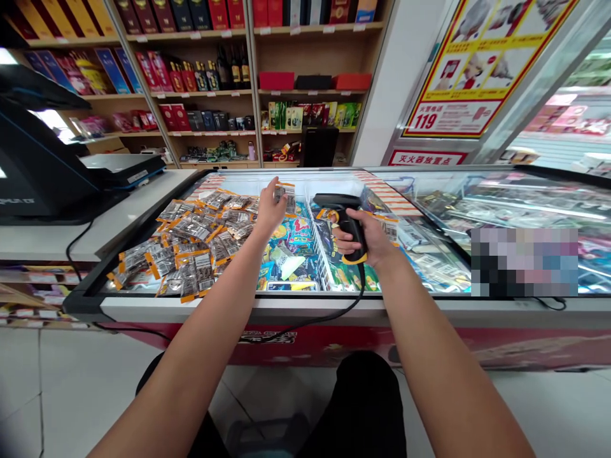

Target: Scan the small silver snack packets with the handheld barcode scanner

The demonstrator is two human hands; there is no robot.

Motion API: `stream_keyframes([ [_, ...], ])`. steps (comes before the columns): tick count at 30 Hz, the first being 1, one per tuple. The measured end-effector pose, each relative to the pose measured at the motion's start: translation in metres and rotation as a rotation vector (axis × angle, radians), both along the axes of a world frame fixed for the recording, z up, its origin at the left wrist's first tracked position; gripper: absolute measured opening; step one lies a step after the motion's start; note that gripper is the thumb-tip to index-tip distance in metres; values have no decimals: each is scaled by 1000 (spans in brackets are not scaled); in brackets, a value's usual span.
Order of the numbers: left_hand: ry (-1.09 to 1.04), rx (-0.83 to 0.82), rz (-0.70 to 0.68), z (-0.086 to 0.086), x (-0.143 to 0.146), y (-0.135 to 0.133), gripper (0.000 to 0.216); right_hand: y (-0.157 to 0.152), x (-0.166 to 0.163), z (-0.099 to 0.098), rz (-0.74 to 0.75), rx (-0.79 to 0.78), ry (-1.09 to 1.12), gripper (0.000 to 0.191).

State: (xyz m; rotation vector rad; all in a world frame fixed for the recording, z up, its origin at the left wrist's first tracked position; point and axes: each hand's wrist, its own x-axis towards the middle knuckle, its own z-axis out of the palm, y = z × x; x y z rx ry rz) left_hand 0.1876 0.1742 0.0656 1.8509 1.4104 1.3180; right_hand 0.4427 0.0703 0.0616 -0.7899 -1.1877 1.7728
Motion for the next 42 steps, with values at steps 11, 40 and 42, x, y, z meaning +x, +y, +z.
stream_keyframes([
  [11,-197,37,-10,-17,9,9,61,0,-9,-7,11,-18,-116,55],
  [40,808,20,-229,-26,66,-59,44,4,3,-1,-51,53,83,43],
  [42,805,47,-286,-26,70,-61,46,6,4,-3,-59,50,83,42],
])
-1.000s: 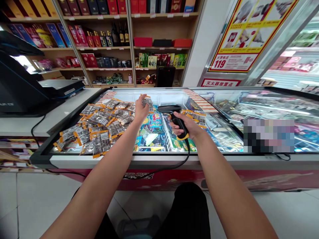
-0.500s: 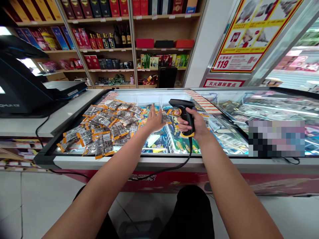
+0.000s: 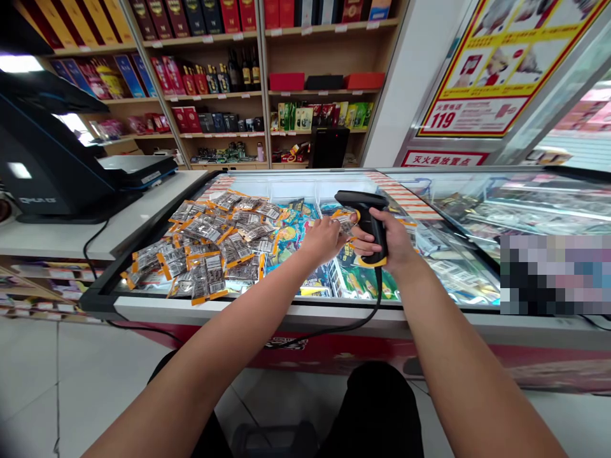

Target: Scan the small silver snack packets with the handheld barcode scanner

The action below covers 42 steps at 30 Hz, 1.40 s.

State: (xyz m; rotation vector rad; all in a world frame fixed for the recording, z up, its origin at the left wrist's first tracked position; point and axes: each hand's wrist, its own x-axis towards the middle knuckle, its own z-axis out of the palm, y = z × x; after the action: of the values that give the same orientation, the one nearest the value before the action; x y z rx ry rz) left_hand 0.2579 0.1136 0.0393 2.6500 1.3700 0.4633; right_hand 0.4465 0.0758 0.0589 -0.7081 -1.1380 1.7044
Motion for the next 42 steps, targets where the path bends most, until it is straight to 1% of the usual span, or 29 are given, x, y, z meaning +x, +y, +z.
stream_keyframes([
  [2,-7,-2,-59,1,0,1,47,0,0,-1,-1,-1,-6,42],
  [3,-7,3,-64,2,-3,3,46,0,0,0,-2,-2,-11,42],
  [4,-11,18,-41,4,-8,6,45,-1,0,0,-8,-5,-17,43],
  [6,-35,73,92,10,-24,15,45,-4,-3,2,-43,-20,-31,41],
  [8,-92,121,291,15,-46,27,46,-7,-5,4,-94,-44,-47,38],
  [10,-140,97,474,18,-68,37,48,-9,-8,7,-125,-54,-74,36],
  [12,-117,12,557,19,-85,44,50,-10,-9,7,-122,-44,-100,37],
  [13,-94,-27,564,19,-89,46,50,-10,-9,7,-119,-38,-105,38],
  [15,-47,-57,530,18,-91,47,47,-9,-8,7,-109,-36,-94,37],
  [19,18,8,394,17,-80,43,46,-9,-7,6,-94,-40,-53,35],
  [21,2,41,363,17,-78,44,48,-10,-8,6,-85,-36,-56,35],
  [23,-38,55,370,16,-80,46,53,-11,-8,7,-81,-32,-65,36],
  [25,-38,7,385,16,-83,49,53,-11,-8,7,-85,-29,-65,36],
  [27,-8,-30,386,15,-85,52,47,-10,-8,6,-89,-26,-60,36],
  [30,6,-25,394,15,-82,53,38,-8,-6,5,-77,-22,-61,40],
  [32,-16,-45,435,15,-80,54,40,-6,-6,3,-63,-38,-76,42],
  [35,-63,-70,478,15,-80,55,50,-5,-9,2,-40,-95,-119,43],
  [37,-134,-106,456,15,-81,57,55,-6,-12,2,-28,-138,-149,44],
  [38,-202,-139,438,15,-81,58,54,-7,-13,2,-26,-154,-161,44],
  [40,-407,-210,401,14,-78,62,50,-8,-15,3,-27,-172,-180,46],
  [42,-655,-260,355,12,-72,67,46,-9,-15,4,-25,-170,-186,48],
])
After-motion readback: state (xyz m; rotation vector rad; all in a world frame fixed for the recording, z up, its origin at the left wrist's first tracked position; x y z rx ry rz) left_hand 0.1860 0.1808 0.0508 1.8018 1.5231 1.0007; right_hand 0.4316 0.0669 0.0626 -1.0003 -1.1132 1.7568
